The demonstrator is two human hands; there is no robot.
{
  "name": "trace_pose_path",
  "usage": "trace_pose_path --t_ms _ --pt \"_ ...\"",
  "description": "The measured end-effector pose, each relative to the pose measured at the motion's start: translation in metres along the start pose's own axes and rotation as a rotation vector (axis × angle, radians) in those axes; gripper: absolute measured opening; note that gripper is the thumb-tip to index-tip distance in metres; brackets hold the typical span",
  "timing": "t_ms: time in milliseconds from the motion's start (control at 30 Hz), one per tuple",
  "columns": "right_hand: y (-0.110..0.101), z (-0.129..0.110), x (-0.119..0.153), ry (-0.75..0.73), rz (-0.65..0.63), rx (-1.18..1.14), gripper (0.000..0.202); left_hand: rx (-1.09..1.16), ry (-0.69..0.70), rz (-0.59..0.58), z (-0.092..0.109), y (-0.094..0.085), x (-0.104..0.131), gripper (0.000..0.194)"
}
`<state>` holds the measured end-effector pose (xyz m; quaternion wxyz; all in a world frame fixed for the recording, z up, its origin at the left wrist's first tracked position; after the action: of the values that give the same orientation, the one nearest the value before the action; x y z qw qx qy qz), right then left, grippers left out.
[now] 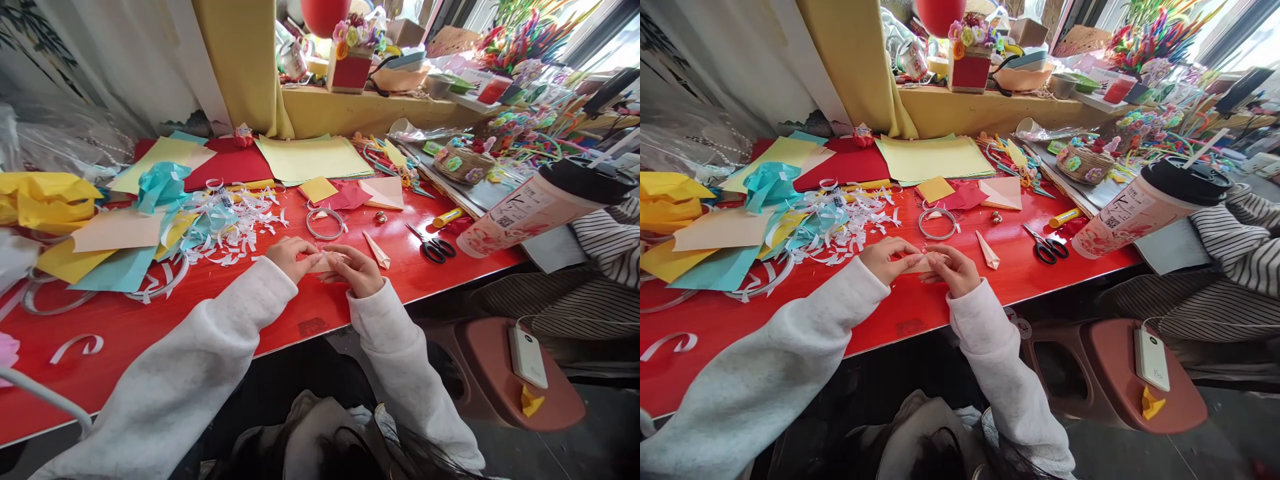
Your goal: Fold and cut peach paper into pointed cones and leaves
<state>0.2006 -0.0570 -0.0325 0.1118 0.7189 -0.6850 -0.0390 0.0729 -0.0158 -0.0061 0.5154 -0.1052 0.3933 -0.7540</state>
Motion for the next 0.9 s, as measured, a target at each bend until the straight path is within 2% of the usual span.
trace_pose_path --t_ms 133,400,633,800,900 --pt "0.0014 0.0004 0.0004 0.011 0.004 -0.012 0.038 0.097 -0.043 -0.003 -0.0011 -0.0024 0.0000 0.018" --pt "0.0016 0.0007 0.0007 0.010 -0.001 0.036 0.037 0.244 -0.166 -0.046 -0.0041 -0.0017 0.0008 0.032" --pt "-0.0009 0.0015 0.0003 -0.032 -0.003 0.034 0.038 0.495 -0.235 -0.096 -0.0071 0.0015 0.0002 0.021" --pt "-0.0024 0.0010 0.0007 -0.071 -0.017 0.086 0.044 0.715 -0.346 -0.236 -0.0036 0.0018 0.0010 0.019" --pt "-0.0021 0.0036 -0.0003 -0.097 -0.034 0.106 0.041 0.777 -0.376 -0.191 -0.0053 -0.0015 -0.0003 0.013"
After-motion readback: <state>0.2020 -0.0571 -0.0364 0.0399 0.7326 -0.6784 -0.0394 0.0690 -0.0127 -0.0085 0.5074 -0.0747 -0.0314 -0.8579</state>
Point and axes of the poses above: each hand's wrist, its own x-axis away from the middle knuckle, its own y-axis out of the palm, z = x × y, the point moved 3 cm from there along -x, towards the middle knuckle, and after that the axes turned 2 degrees about y, right-handed, at the moved point
